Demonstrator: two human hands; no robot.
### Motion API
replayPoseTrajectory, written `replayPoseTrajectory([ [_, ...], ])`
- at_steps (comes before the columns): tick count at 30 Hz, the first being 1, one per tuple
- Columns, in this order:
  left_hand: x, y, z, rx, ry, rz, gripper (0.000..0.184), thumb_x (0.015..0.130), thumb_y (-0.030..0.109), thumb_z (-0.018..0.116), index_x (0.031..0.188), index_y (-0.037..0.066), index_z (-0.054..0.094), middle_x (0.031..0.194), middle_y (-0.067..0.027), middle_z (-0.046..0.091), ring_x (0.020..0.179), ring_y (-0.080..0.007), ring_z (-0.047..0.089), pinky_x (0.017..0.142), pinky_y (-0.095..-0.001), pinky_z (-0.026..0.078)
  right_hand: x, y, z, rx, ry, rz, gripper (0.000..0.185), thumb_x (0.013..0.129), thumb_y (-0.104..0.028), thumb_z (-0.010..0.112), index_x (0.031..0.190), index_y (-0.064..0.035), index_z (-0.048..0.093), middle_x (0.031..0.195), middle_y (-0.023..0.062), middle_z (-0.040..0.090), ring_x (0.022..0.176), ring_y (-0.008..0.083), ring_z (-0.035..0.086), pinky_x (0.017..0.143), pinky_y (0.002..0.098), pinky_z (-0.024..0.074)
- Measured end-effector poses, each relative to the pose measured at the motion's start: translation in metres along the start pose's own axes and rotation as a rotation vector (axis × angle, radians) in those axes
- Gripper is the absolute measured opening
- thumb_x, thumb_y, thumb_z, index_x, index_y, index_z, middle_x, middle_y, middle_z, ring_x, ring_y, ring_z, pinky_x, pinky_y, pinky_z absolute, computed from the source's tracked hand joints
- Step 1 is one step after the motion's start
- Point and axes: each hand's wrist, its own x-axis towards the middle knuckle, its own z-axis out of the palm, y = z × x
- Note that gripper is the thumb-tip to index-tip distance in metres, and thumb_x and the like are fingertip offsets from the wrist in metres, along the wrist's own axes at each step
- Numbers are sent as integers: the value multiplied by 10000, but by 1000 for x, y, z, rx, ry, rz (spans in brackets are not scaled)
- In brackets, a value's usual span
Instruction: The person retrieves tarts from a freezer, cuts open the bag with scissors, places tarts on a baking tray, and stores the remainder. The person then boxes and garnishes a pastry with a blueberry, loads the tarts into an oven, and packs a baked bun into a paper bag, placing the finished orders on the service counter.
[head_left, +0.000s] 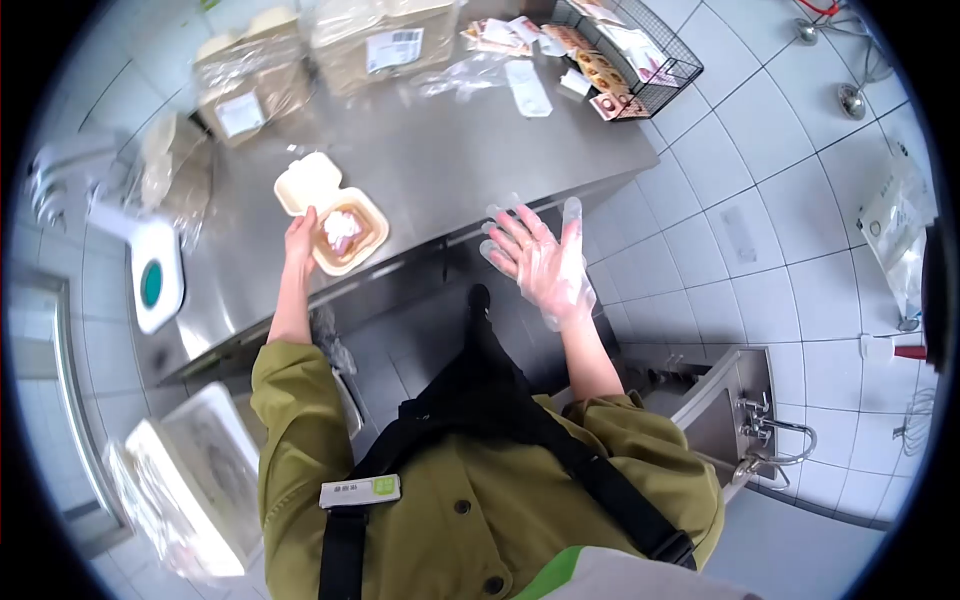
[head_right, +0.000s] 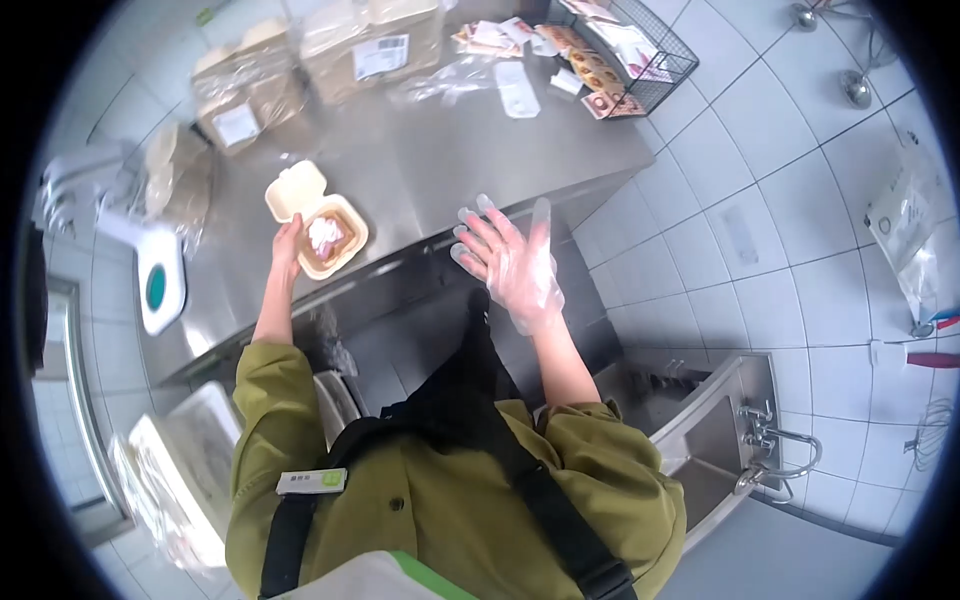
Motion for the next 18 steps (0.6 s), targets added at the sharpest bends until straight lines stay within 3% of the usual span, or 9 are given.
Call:
replayPoseTrajectory([
  [2, 25, 6, 10, 243, 87, 53, 246, 807, 247, 628, 852, 14, 564, 800, -38, 567, 721, -124, 526, 632, -270, 446, 24, -27, -11, 65, -47, -38, 794, 816, -661, 176, 1332, -66, 275, 1327, 147, 341, 1184, 278, 373, 965, 410, 329],
  [4, 25, 30, 36, 894, 402, 188, 276, 769, 246, 653, 751, -17, 572, 714, -58, 575, 667, -139, 492, 616, -287, 432, 48, -55, -27, 120, -89, -55, 797, 812, -667, 158, 1334, -76, 274, 1347, 144, 318, 1211, 289, 344, 983, 430, 302],
  [5, 17, 45, 49, 1112, 633, 404, 301, 778, 248, 635, 848, -38, 571, 826, -116, 595, 702, -169, 524, 633, -307, 448, 65, -68, -39, 118, -107, -63, 809, 804, -675, 133, 1343, -84, 256, 1363, 143, 296, 1219, 295, 337, 990, 444, 285],
  [7, 16, 49, 89, 1179, 703, 907, 344, 800, 237, 613, 1017, -26, 561, 1046, -171, 559, 911, -193, 554, 774, -328, 449, 96, -98, -51, 156, -218, -2, 807, 808, -670, 163, 1355, -80, 221, 1373, 143, 278, 1245, 291, 301, 1010, 449, 247],
  [8, -10, 59, 156, 650, 247, 500, 376, 830, 206, 567, 1136, 4, 485, 1106, -135, 519, 952, -186, 533, 804, -317, 431, 110, -105, -56, 162, -299, 30, 807, 811, -666, 179, 1357, -73, 211, 1375, 145, 273, 1251, 287, 291, 1013, 450, 239],
  [10, -18, 49, 236, 564, -536, 253, 428, 862, 111, 489, 1273, 71, 379, 1192, -93, 463, 946, -152, 530, 790, -277, 440, 136, -118, -48, 24, -381, 103, 836, 794, -685, 205, 1357, -67, 205, 1387, 165, 234, 1259, 319, 265, 1005, 447, 244],
  [11, -19, 56, 273, 463, -755, 33, 467, 848, 81, 493, 1292, 72, 350, 1163, -91, 459, 919, -137, 535, 752, -264, 449, 151, -127, -42, -46, -434, 137, 852, 785, -695, 218, 1357, -64, 203, 1394, 175, 214, 1264, 335, 252, 1002, 446, 247],
  [15, 19, 52, 328, 352, -671, -119, 222, 824, 51, 534, 1042, 41, 498, 841, -19, 530, 658, -78, 480, 583, -216, 394, 193, -162, -34, -180, -545, 178, 858, 781, -680, 290, 1366, -61, 180, 1389, 174, 222, 1274, 310, 235, 1007, 421, 230],
  [18, 44, 40, 340, 326, -524, -64, 126, 833, 60, 536, 957, 45, 520, 768, 10, 519, 608, -63, 434, 549, -206, 358, 219, -172, -50, -71, -480, 192, 640, 896, -485, 308, 1347, -36, 232, 1394, 118, 238, 1246, 263, 307, 992, 376, 274],
])
